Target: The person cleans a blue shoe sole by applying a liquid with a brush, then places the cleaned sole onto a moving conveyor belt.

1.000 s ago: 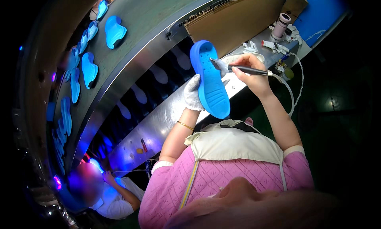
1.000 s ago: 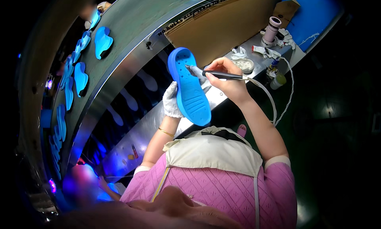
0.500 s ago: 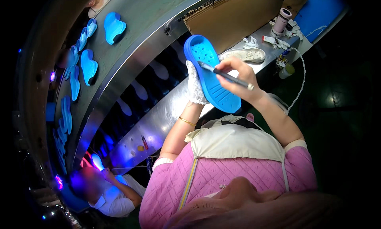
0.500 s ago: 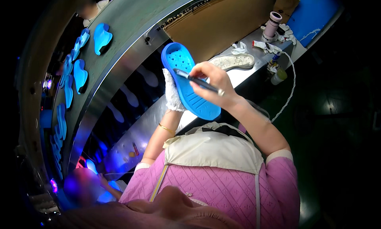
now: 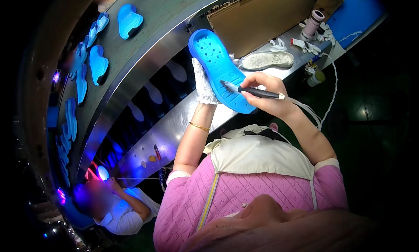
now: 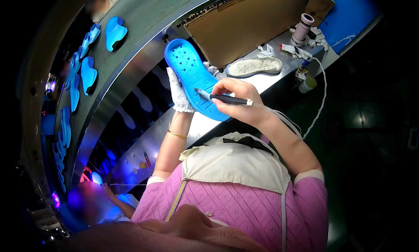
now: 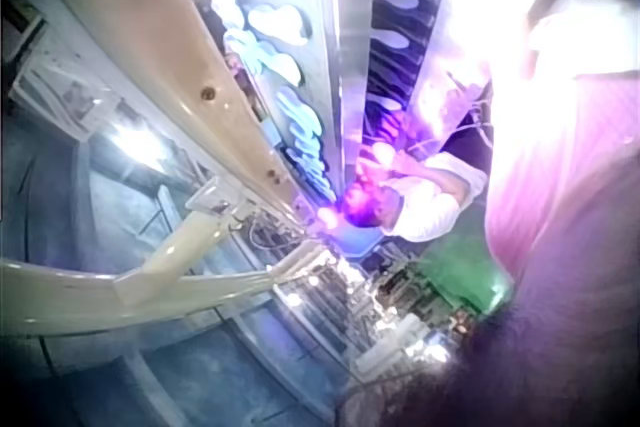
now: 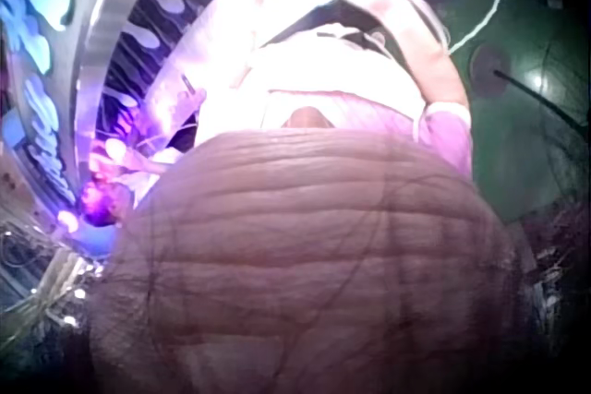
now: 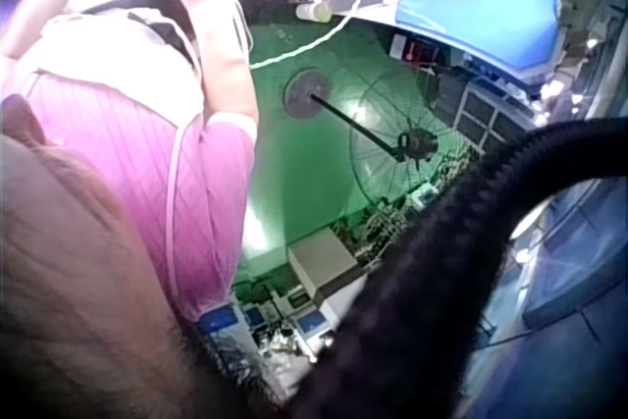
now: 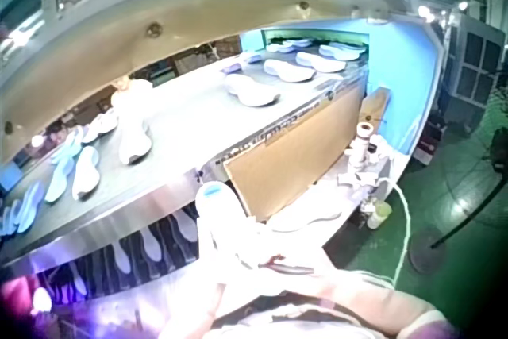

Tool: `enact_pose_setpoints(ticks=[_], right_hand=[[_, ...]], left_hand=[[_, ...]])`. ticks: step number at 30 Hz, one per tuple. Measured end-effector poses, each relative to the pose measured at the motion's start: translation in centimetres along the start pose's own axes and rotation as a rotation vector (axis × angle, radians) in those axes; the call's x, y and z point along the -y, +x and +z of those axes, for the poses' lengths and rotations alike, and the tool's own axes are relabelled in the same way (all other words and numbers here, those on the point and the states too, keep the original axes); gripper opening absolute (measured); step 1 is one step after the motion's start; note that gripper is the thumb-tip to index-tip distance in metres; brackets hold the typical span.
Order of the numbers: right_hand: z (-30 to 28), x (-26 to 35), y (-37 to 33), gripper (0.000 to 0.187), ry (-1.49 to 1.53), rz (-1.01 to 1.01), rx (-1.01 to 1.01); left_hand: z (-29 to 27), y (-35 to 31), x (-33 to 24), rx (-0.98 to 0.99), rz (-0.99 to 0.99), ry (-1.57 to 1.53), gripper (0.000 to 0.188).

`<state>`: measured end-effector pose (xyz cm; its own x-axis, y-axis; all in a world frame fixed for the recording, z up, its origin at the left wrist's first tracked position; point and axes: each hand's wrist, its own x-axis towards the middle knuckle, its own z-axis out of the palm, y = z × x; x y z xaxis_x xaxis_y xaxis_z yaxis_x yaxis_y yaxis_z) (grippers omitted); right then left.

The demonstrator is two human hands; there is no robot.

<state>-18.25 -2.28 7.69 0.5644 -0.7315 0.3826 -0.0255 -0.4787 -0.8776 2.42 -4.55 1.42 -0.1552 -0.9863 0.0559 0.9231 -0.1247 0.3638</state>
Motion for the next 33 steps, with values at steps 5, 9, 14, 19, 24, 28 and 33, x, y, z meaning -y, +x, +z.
enact_pose_setpoints(ticks=[5,9,14,19,24,28,33], right_hand=[[0.1,0.0,-0.7,0.012,0.058,0.04,0.103],[-1.8,-0.9,-0.1,0.013,0.15,0.139,-0.079],[-2.6,-1.5,0.5,0.014,0.258,0.026,-0.214],[0.3,-0.9,-0.8,0.014,0.352,0.055,-0.078],[1.1,-0.5,-0.4,0.014,0.324,0.043,-0.215],[2.3,-0.3,-0.1,0.013,0.105,-0.159,-0.079],[2.1,-1.4,0.1,0.011,0.628,0.208,-0.116]], left_hand=[[0.9,0.3,-0.8,-0.152,0.016,0.227,0.085],[3.2,-0.9,0.1,-0.042,0.005,0.025,0.094],[5.4,-2.6,3.3,0.03,0.044,0.095,0.098],[5.3,-1.4,2.4,0.071,0.08,0.126,0.095],[5.3,-1.5,1.6,0.119,0.17,0.123,0.097],[5.5,-1.2,0.9,0.107,0.178,0.093,0.093],[5.1,-1.2,-0.3,0.177,0.166,0.047,0.092]])
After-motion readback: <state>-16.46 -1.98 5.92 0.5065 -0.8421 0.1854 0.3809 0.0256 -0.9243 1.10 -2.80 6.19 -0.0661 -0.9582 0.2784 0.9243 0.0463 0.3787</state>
